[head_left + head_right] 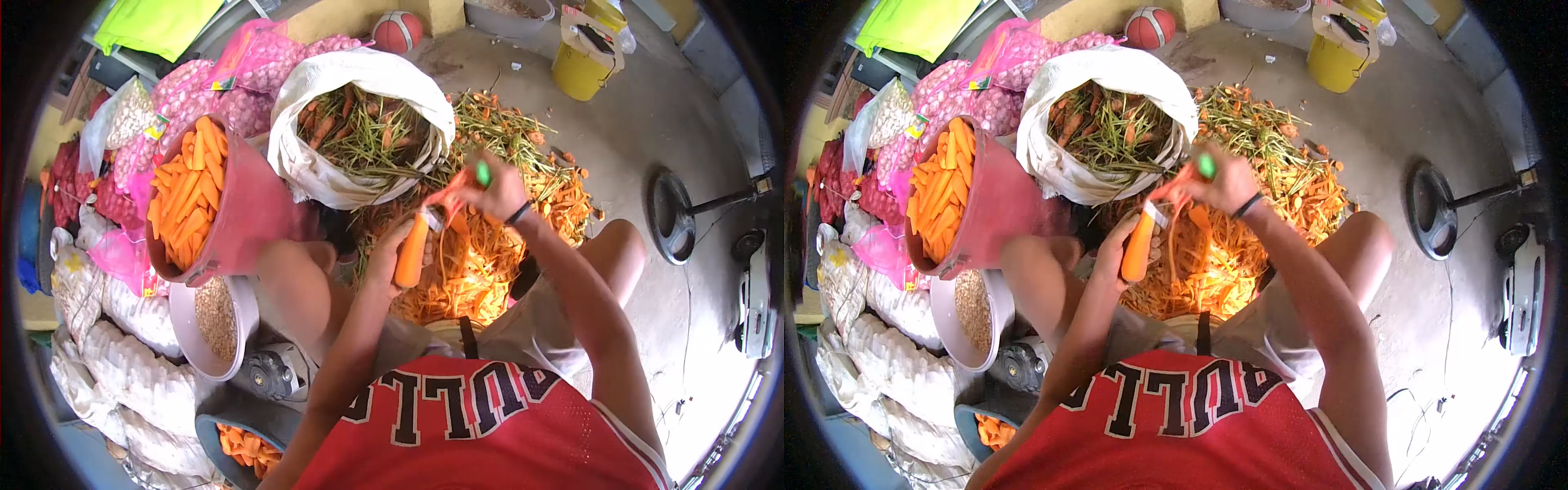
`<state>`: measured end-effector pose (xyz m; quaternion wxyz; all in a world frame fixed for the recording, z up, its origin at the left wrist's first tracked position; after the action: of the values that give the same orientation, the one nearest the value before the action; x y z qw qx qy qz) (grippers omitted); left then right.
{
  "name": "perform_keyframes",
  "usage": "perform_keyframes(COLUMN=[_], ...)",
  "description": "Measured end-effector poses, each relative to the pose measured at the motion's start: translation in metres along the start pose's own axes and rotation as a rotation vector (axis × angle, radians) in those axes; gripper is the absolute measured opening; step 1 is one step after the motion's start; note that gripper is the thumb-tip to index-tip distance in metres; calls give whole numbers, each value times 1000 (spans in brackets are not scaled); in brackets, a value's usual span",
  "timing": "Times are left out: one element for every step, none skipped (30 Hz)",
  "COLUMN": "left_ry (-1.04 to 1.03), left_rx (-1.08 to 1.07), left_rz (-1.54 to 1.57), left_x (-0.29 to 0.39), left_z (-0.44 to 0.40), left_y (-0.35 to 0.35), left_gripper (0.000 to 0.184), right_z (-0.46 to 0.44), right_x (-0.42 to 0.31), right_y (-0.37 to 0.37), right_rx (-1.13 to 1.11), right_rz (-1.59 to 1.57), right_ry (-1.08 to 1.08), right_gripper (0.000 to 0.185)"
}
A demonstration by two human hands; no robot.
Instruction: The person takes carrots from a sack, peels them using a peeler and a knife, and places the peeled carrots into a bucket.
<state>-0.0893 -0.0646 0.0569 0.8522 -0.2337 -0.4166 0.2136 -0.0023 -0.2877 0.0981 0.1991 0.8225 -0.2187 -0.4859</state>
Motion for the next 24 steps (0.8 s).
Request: perform_keyframes(left_ry=[-19, -39, -55, -42, -22, 3, 24, 12, -2, -20, -40, -87, -83, -76, -65, -76, -54, -38, -24, -43, -20, 1, 22, -21], left_rx=[0, 4, 13, 24, -4, -33, -72, 115, 63, 7, -50, 7, -4, -11, -10, 26, 65, 94, 117, 26, 21, 18, 20, 84], left_rz=[32, 66, 97, 61, 53, 43, 33, -61, -9, 43, 99, 83, 91, 94, 95, -14, -39, -64, -89, -43, 15, 78, 144, 174], left_x=[1, -1, -1, -1, -3, -5, -3, -3, -3, -2, 0, -2, -5, -7, -10, -3, -4, -3, -3, -6, -5, -5, -5, -4], left_z=[-5, -9, -11, -8, -5, -1, 1, 5, 5, 3, -3, -13, -17, -19, -17, -6, 1, 5, 5, -3, -6, -8, -9, -10], left_y=[-3, -4, -7, -8, -3, 3, 1, -1, -2, -1, -2, 3, 4, 7, 11, 1, 2, 0, -1, 8, 8, 6, 5, -7], left_gripper=[33, 31, 29, 28, 30, 31, 34, 35, 34, 33, 32, 30, 30, 29, 29, 30, 32, 33, 34, 36, 36, 35, 35, 31], right_z=[12, 20, 29, 28, 27, 15, 5, -1, -5, -1, 9, 19, 30, 32, 27, 19, 12, 0, -7, -4, 1, 14, 24, 29], right_x=[-14, -30, -43, -38, -29, -26, -12, -2, 5, 3, -1, -18, -34, -46, -37, -18, -2, -1, 7, 6, 2, -16, -26, -33], right_y=[-8, -16, -20, -21, -23, -15, -9, -4, 1, -3, -11, -15, -21, -21, -23, -23, -22, -9, -2, -4, -8, -14, -22, -24], right_rx=[-44, -74, -143, -152, -162, -73, -61, -17, 30, -11, -69, -127, -188, -237, -193, -152, -109, -62, 34, 3, -28, -4, -127, -180], right_rz=[-55, -161, -164, -100, -41, -28, -13, -4, 8, -117, -63, -109, -158, -22, -17, -15, -9, -43, 58, -2, -61, -92, -139, -106], right_ry=[92, 297, 274, 266, 249, 239, 78, -36, -149, -227, -84, 51, 183, 217, 176, 128, 77, -51, -43, -88, -127, 44, 194, 215], right_gripper=[55, 56, 55, 55, 55, 56, 58, 63, 68, 67, 64, 63, 61, 60, 60, 60, 61, 62, 63, 64, 65, 66, 65, 64])
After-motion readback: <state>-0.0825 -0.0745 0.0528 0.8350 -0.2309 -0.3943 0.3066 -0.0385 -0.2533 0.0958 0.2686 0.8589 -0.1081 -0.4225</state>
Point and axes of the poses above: each hand's wrist, its own z-axis away from the middle knuckle, its own y-axis out of the back of the hand, x = y × z, the point moved 2 cm from there along -z, towards the middle knuckle, and after that the axes turned 10 degrees about x, right-handed, at the moved point
